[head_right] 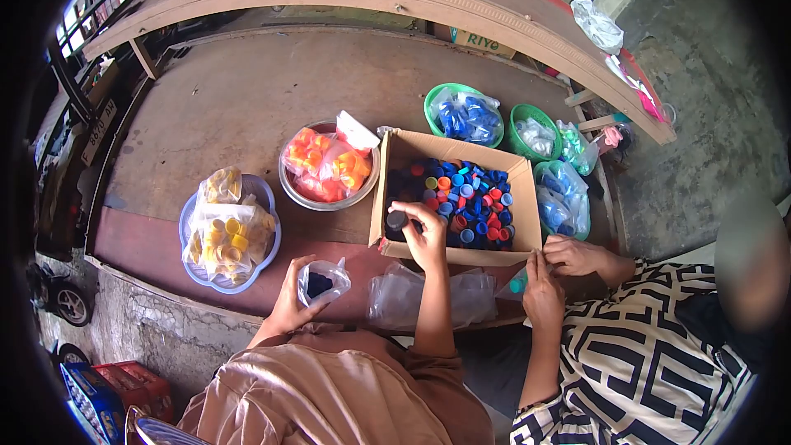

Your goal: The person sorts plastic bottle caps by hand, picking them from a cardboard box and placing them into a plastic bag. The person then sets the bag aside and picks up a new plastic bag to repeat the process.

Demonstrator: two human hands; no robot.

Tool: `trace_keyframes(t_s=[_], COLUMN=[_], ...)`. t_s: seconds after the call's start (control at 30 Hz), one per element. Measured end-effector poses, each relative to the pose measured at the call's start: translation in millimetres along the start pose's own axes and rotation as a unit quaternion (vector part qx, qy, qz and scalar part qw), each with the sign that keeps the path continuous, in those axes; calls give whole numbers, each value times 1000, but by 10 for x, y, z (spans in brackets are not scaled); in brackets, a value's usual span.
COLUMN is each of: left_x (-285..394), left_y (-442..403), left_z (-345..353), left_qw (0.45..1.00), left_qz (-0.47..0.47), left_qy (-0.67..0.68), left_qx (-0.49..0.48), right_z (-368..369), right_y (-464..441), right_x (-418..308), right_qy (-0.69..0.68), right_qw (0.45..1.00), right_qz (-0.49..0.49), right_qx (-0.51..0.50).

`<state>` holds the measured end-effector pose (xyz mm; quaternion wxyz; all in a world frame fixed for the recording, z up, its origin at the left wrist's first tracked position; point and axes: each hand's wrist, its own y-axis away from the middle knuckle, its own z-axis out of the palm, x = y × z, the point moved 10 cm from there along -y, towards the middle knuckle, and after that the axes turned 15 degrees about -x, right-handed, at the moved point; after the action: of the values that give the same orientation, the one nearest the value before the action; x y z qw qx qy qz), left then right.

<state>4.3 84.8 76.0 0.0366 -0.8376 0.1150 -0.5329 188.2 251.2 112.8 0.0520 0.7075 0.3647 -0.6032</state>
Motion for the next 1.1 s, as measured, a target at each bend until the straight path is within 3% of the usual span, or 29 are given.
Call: trace_keyframes(t_s=[0.03,0.1,0.13,0.17,0.23,0.27,0.5,0.57,0.67,0.73,0.77,0.87,0.97,1.07,1.1], left_x=[26,28,21,18,28,33,0,-6,-49,-26,-15,-28,-34,-8,-7], left_y=[3,37,40,32,20,6,-19,-5,-9,-19,-18,-3,-2,-12,-11], left_z=[-13,-25,-28,-32,-22,-15,15,-8,-1,-4,-7,-15,-10,-11,-16], left_qw=[1000,1000,1000,1000,1000,1000,1000,1000,999,1000,1000,1000,1000,1000,1000], left_qz=[-4,-10,-11,-11,-8,-6,-8,-19,-37,-20,-13,-15,-13,0,-2], left_qy=[9,20,21,23,17,14,10,12,23,20,18,26,24,21,24], left_qx=[3,7,8,11,6,4,-6,2,3,0,0,-2,-2,0,3], right_z=[-99,-465,-543,-558,-410,-378,-56,-55,-102,-113,-131,-27,69,316,440], right_y=[-9,62,96,157,185,212,125,136,101,5,-14,-73,-60,-71,-64], right_x=[8,288,461,570,1046,1154,1631,1695,1680,1417,1286,583,109,-303,-398], right_qy=[110,167,253,422,416,387,434,442,370,112,-24,-213,-209,-221,-100], right_qw=[992,969,942,869,829,821,760,759,830,948,973,976,977,972,991], right_qz=[51,160,210,256,359,403,395,385,343,264,213,43,-48,-73,-64], right_qx=[12,88,71,42,-108,-118,-279,-284,-238,-137,-83,-22,-23,-40,-57])
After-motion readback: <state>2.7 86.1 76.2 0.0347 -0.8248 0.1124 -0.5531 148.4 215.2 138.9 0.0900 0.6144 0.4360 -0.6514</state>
